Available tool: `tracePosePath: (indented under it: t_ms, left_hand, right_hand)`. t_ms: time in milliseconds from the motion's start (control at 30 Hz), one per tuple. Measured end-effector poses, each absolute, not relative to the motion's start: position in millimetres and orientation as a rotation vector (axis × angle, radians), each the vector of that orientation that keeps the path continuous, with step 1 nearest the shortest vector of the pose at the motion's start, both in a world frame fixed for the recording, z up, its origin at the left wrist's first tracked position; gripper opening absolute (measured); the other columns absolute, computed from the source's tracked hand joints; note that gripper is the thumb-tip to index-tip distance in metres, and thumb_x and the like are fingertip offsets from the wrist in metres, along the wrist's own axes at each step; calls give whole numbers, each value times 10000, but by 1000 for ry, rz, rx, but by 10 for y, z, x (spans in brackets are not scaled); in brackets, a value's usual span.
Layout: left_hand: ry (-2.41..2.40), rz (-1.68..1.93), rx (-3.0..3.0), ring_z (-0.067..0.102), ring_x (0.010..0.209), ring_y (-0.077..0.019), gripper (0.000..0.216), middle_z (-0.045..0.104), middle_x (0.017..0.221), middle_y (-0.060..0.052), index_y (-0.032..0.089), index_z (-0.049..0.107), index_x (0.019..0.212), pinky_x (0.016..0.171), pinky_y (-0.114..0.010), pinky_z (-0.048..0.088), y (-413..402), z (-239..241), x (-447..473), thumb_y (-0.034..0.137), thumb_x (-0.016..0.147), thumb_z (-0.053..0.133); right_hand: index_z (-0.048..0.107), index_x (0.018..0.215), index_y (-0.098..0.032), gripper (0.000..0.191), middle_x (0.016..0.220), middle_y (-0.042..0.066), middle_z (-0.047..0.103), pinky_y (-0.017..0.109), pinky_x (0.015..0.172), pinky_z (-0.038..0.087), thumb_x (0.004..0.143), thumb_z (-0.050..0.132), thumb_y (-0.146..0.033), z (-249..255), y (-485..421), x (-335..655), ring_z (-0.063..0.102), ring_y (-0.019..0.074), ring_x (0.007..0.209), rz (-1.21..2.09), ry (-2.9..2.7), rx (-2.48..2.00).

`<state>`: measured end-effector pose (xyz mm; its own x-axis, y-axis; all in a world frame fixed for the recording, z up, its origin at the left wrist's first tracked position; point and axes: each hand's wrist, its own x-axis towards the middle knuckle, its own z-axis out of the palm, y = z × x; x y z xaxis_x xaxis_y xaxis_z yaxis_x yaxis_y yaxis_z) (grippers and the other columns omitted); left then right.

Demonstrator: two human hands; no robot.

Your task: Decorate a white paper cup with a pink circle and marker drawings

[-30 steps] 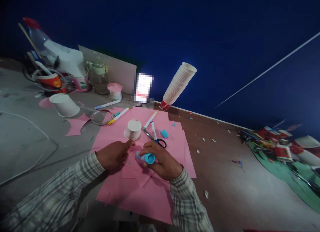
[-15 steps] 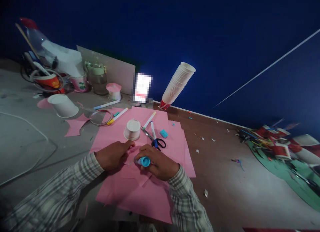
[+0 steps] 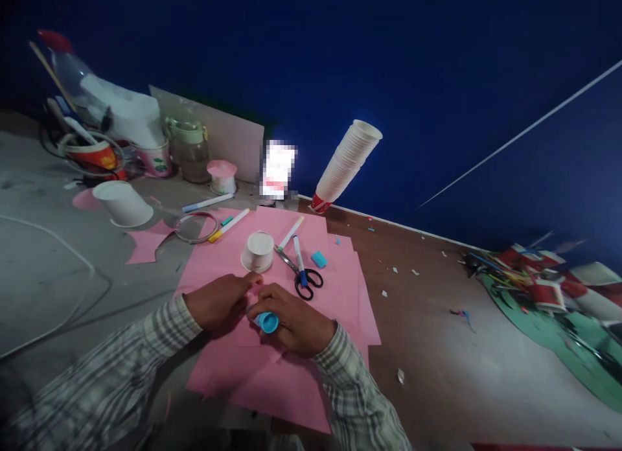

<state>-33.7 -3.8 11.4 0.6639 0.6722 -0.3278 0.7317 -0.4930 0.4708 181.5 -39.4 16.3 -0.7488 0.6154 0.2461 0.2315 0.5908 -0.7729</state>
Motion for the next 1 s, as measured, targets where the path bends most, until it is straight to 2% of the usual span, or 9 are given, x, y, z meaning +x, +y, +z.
tracePosePath:
  t_ms: [167,333,433,533,633,733,833,1000]
  left_hand:
    - [1124,-141,2277,740,1003,-324,443,772,1082,-176,112,492,1363,801,-383,530,-33,127,-335,143,921,480]
    - [1068,-164,2312,741,960,-319,495,782,1011,-158,96,472,1391,776,-376,522,-6,114,-341,136,898,497]
    - [1067,-151,2308,744,920,-319,465,782,970,-147,92,484,1364,767,-384,528,-4,112,-344,144,902,496]
    - [1073,-145,2287,743,943,-313,447,780,993,-148,98,486,1356,791,-384,532,-8,95,-350,149,912,486]
    - [1073,-134,2296,742,952,-318,451,779,1013,-159,97,490,1353,798,-388,531,-15,69,-355,141,904,502]
    - [1100,-132,2295,738,985,-332,451,774,1052,-170,112,503,1352,793,-389,529,-23,80,-350,148,903,512]
    - [1116,-146,2271,738,981,-324,437,776,1048,-168,123,513,1352,789,-385,524,-20,132,-336,147,916,486]
    - [1097,-183,2236,740,889,-298,433,779,957,-138,149,532,1305,710,-346,516,7,150,-331,149,872,530]
  right_hand:
    - [641,1216,-212,235,1098,112,589,392,919,540,1072,478,-302,268,-368,2047,599,222,1021,1013,-2342,-738]
    - [658,1212,-234,286,1129,97,602,403,961,534,1017,625,-441,319,-375,2108,618,227,1066,990,-2231,-785]
    - [656,1211,-225,252,1122,106,612,405,931,550,1041,579,-395,252,-389,1973,621,226,1049,989,-2282,-744]
    - [650,1194,-199,211,1118,117,600,404,919,562,1040,527,-273,188,-395,1851,616,227,1047,989,-2315,-719]
    - [638,1197,-187,229,1111,114,588,392,927,559,1011,506,-174,192,-395,1848,604,217,1038,993,-2347,-720]
    - [628,1217,-199,254,1123,114,588,386,939,551,1016,481,-148,239,-390,1943,598,211,1040,1001,-2396,-763]
    - [634,1227,-213,237,1130,116,595,400,945,546,1049,478,-210,293,-384,2064,606,219,1052,997,-2384,-794]
    - [669,1195,-248,231,1122,91,612,409,960,539,1008,650,-382,380,-389,2142,628,231,1062,952,-2208,-824]
